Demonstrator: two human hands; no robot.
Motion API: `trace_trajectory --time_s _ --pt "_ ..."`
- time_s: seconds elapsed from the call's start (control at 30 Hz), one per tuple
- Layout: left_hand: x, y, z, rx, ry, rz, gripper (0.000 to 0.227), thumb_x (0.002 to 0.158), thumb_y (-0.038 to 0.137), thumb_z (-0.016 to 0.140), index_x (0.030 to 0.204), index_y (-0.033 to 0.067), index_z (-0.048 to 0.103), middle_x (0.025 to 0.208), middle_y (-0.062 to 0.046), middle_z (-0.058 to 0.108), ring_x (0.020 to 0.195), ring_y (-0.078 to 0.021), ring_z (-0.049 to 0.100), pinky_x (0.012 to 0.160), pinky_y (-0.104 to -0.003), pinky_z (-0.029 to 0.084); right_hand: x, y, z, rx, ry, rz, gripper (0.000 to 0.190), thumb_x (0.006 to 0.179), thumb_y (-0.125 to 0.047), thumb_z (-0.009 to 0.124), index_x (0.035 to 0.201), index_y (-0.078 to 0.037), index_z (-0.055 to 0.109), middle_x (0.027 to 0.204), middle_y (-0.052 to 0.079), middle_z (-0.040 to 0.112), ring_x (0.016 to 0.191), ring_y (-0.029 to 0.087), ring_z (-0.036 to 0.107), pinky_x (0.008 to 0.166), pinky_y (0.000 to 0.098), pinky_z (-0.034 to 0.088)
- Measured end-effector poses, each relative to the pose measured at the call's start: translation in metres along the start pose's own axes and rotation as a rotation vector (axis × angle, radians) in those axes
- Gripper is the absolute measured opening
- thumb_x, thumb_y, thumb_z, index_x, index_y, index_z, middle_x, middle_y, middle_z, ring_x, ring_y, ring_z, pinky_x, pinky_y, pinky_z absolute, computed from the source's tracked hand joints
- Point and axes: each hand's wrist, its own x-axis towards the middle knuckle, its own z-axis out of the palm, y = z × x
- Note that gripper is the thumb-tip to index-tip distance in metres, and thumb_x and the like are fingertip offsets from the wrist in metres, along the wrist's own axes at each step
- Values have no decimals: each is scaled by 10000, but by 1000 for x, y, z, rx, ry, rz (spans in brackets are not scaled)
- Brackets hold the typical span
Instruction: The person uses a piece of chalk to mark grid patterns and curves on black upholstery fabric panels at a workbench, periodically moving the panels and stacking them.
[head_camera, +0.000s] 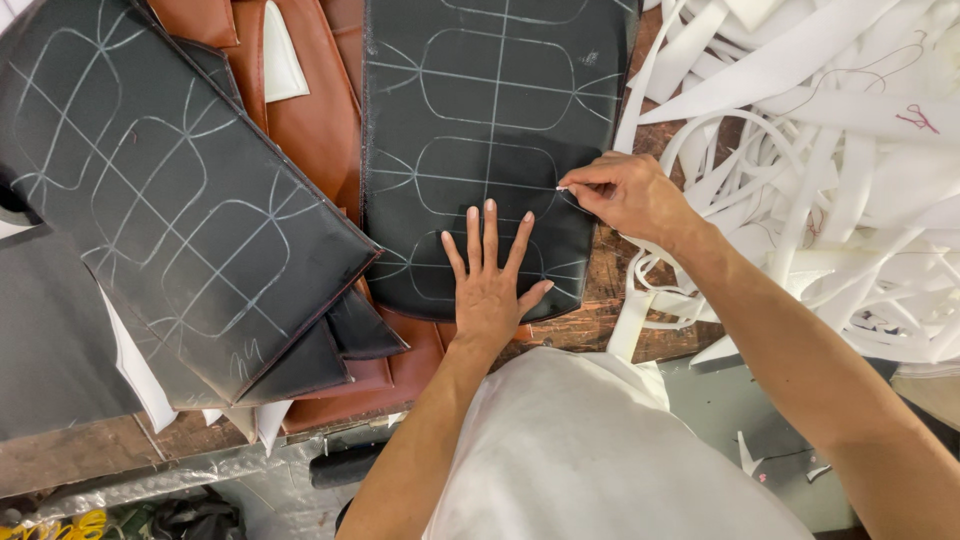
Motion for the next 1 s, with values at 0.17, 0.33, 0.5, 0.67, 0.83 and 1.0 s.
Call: trace_trajectory --time_s 0.17,0.33,0.5,0.67,0.83,1.0 --pt "-1 -1 2 -41 18 -3 1002 878 707 609 1654 265 155 1691 -254 68 1572 -436 54 1220 -718 87 5 6 -5 -57 -66 -82 160 893 -84 762 1048 -78 801 845 82 737 719 169 645 607 303 529" --pt "-1 -1 4 -54 63 10 998 883 703 617 1656 261 167 1692 -254 66 1573 -439 55 1222 -721 88 8 7 -11 -22 -150 -20 177 898 -110 754 1068 -93 799 867 67 742 723 160 659 607 300 555" --pt "-2 -1 4 -54 62 7 999 878 702 621 1657 270 168 1697 -245 71 1579 -430 57 1231 -712 94 8 8 -19 -119 -235 0 196 886 -131 745 1069 -135 816 858 66 749 699 173 659 643 321 564" --pt "-2 0 3 -42 56 10 995 883 711 608 1656 263 169 1694 -249 72 1575 -434 58 1227 -714 97 7 11 -27 -113 -313 18 206 888 -150 729 1079 -142 807 860 65 751 654 168 676 630 322 574" --pt "-2 0 2 -34 61 8 990 886 719 595 1658 265 171 1696 -248 77 1578 -431 67 1231 -710 98 5 15 -34 -131 -363 39 224 875 -142 723 1079 -144 814 865 76 751 656 183 690 619 331 573" --pt "-2 0 3 -34 60 7 985 890 717 594 1657 265 173 1694 -251 81 1576 -433 69 1228 -711 95 0 18 -37 -205 -387 32 219 876 -153 720 1072 -155 817 908 77 770 691 193 711 647 338 585"
